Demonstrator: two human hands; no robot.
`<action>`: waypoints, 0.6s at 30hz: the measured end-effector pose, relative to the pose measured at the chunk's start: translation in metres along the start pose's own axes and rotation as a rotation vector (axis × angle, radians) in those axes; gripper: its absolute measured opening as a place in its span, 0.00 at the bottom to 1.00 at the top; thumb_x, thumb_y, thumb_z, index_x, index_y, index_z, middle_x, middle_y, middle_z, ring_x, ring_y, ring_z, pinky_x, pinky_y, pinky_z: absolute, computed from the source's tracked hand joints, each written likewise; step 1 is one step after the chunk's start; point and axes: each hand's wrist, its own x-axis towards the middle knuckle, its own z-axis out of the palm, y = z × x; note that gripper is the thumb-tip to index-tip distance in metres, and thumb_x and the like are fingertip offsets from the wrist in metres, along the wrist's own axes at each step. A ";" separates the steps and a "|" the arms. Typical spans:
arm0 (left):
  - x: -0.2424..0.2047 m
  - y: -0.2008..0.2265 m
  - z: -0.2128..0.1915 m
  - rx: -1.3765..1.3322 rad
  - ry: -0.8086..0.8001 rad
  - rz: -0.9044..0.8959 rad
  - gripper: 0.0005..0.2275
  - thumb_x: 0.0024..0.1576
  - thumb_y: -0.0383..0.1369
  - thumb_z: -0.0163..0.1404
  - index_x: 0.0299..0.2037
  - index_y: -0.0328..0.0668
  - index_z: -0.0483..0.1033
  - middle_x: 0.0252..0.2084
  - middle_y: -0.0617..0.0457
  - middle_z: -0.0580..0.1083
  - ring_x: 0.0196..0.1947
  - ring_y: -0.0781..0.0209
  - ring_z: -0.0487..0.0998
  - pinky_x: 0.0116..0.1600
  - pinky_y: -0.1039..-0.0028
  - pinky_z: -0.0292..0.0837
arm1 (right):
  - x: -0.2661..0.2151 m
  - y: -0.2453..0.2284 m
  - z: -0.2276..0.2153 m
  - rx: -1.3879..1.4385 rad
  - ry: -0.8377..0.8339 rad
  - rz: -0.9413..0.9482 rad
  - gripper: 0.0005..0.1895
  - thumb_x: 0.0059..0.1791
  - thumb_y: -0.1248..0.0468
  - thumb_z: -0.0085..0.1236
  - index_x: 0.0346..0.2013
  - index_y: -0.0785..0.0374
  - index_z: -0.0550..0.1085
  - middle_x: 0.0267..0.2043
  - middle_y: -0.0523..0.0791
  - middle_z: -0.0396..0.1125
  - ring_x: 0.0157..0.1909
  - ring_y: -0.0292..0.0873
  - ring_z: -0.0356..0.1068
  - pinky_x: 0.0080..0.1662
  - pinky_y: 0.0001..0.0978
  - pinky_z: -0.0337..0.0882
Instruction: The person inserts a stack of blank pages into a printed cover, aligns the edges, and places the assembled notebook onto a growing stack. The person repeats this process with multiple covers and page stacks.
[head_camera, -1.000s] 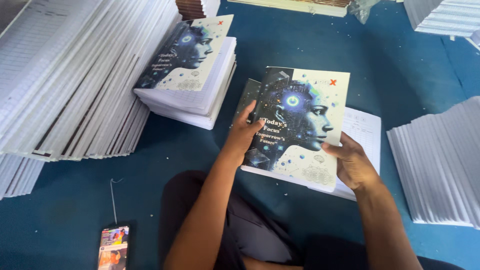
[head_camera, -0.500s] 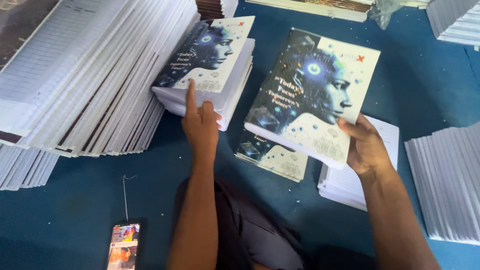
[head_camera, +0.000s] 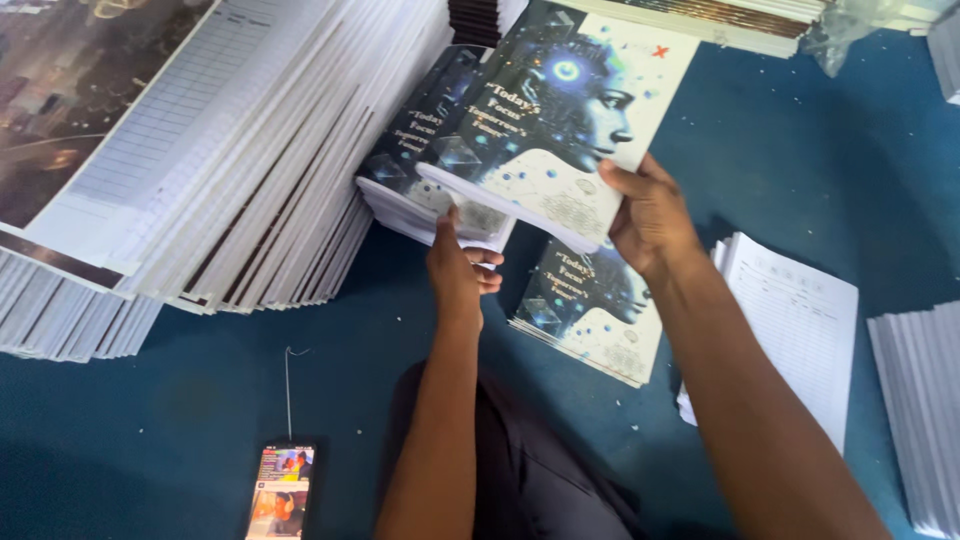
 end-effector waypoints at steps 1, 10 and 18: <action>0.001 0.001 -0.001 -0.029 -0.009 -0.014 0.29 0.62 0.57 0.28 0.69 0.60 0.67 0.27 0.45 0.76 0.14 0.61 0.69 0.23 0.70 0.69 | 0.008 0.005 0.007 0.000 0.003 0.015 0.20 0.51 0.69 0.56 0.59 0.62 0.70 0.47 0.46 0.71 0.49 0.46 0.76 0.53 0.48 0.77; -0.005 0.007 -0.003 -0.140 0.002 -0.090 0.32 0.61 0.61 0.28 0.68 0.60 0.69 0.27 0.46 0.74 0.12 0.65 0.62 0.27 0.71 0.68 | 0.061 0.050 0.050 0.025 -0.025 0.063 0.20 0.51 0.69 0.56 0.58 0.59 0.70 0.47 0.44 0.72 0.47 0.44 0.77 0.50 0.42 0.80; -0.004 0.014 -0.003 -0.146 0.044 -0.092 0.34 0.61 0.62 0.27 0.66 0.52 0.72 0.26 0.46 0.74 0.12 0.67 0.62 0.29 0.71 0.71 | 0.083 0.092 0.049 -0.013 -0.038 0.134 0.19 0.51 0.69 0.57 0.57 0.62 0.69 0.45 0.44 0.70 0.46 0.44 0.75 0.49 0.41 0.80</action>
